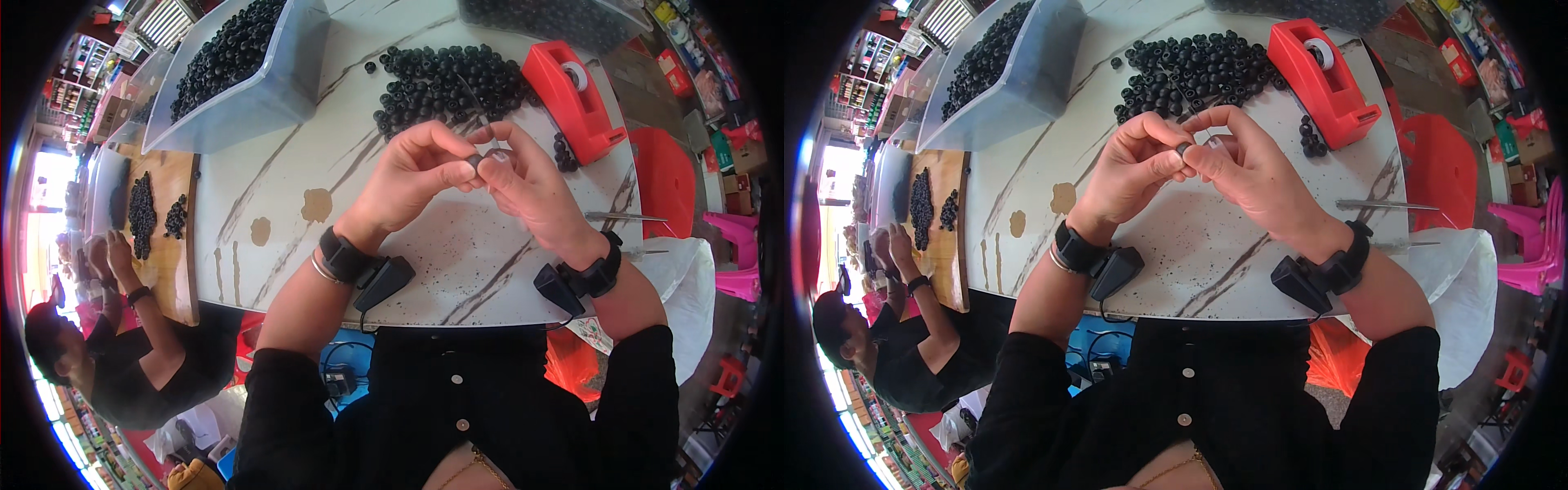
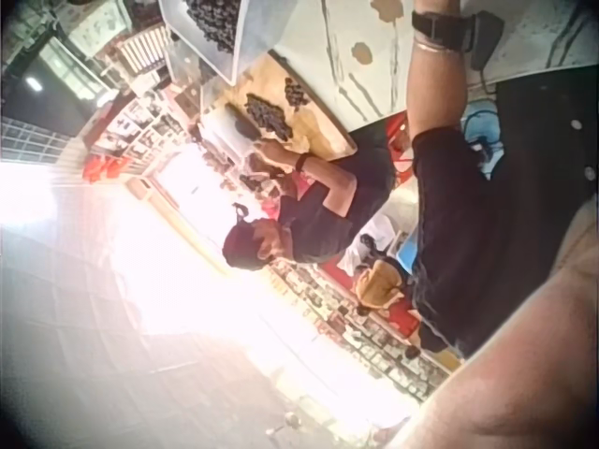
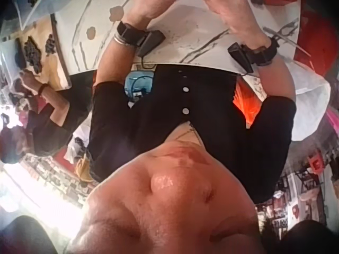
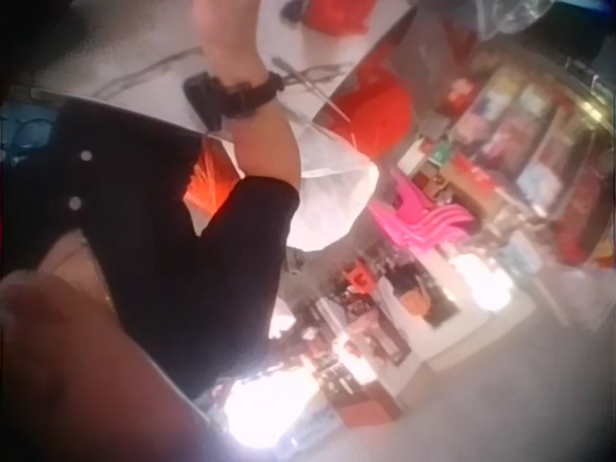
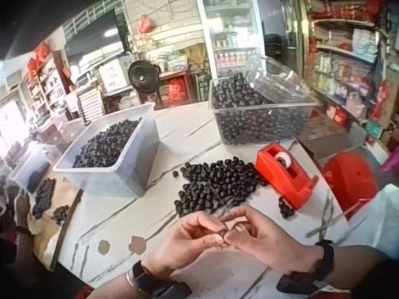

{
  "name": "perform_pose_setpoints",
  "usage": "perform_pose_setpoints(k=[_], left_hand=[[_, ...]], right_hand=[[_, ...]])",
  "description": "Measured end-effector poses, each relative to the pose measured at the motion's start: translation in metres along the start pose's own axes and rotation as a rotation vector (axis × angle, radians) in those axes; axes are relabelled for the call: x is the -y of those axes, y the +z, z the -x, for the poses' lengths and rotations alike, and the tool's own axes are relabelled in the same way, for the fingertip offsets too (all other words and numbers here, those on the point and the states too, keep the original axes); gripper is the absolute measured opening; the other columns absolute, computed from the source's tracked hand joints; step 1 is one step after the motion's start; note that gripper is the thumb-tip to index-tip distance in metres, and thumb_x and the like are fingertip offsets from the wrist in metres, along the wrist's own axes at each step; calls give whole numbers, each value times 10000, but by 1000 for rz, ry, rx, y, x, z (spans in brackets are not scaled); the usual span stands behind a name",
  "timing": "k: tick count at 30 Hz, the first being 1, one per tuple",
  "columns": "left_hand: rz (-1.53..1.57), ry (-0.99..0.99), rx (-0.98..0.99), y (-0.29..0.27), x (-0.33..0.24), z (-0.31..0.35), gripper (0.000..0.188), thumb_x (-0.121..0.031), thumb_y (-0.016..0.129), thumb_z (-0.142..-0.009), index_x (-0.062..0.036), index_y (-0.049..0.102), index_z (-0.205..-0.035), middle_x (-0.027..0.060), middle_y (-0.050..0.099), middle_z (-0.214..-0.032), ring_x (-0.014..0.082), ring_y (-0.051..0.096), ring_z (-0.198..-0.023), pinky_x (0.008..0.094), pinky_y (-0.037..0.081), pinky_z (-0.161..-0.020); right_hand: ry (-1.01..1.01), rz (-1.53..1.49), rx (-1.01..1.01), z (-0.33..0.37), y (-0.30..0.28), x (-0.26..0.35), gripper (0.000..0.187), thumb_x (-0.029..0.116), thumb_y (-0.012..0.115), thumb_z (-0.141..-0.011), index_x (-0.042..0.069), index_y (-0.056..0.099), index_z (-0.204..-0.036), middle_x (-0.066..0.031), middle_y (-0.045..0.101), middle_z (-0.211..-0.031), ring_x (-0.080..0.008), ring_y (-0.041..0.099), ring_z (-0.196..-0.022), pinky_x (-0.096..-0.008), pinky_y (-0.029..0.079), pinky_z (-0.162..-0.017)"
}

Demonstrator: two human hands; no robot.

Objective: Trimming stems or unwanted parts from small black berries using a small handheld blade.

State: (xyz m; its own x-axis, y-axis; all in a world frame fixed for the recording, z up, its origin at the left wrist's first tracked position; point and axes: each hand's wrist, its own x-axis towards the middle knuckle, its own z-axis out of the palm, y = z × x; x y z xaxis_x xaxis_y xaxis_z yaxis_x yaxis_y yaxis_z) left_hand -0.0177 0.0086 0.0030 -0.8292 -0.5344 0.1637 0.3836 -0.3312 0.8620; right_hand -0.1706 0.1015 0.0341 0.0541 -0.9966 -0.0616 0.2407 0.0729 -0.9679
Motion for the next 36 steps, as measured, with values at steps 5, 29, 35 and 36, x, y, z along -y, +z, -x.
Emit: perform_pose_setpoints(k=[5,29,35,36], left_hand=[[69,20,64,-5,0,-1,108,-39,572,-827,-37,545,-931,76,568,-897,123,565,-802,229,484,-698],[-842,-134,-92,-15,-23,2,195,-80,657,-759,-37,571,-929,-12,542,-732,55,461,-611,195,360,-524],[-101,-204,-28,-11,-14,1,175,-32,626,-790,-74,570,-950,-22,544,-751,14,396,-564,154,292,-457],[-101,-205,-27,-11,-14,1,175,-32,626,-790,-74,570,-950,-22,544,-751,14,396,-564,154,292,-457]], right_hand=[[-16,18,20,0,-2,0,340,181,528,-869,40,391,-1146,42,457,-710,17,307,-502,-140,224,-437],[15,46,-25,-2,-2,-2,273,204,449,-905,41,422,-1122,34,439,-695,10,291,-496,-138,242,-438],[-3,-41,4,-2,-2,-5,298,291,410,-924,47,433,-1093,29,460,-698,7,306,-487,-136,251,-435],[-3,-42,2,-2,-2,-5,298,291,410,-924,47,433,-1093,29,460,-698,7,306,-487,-136,251,-435]])
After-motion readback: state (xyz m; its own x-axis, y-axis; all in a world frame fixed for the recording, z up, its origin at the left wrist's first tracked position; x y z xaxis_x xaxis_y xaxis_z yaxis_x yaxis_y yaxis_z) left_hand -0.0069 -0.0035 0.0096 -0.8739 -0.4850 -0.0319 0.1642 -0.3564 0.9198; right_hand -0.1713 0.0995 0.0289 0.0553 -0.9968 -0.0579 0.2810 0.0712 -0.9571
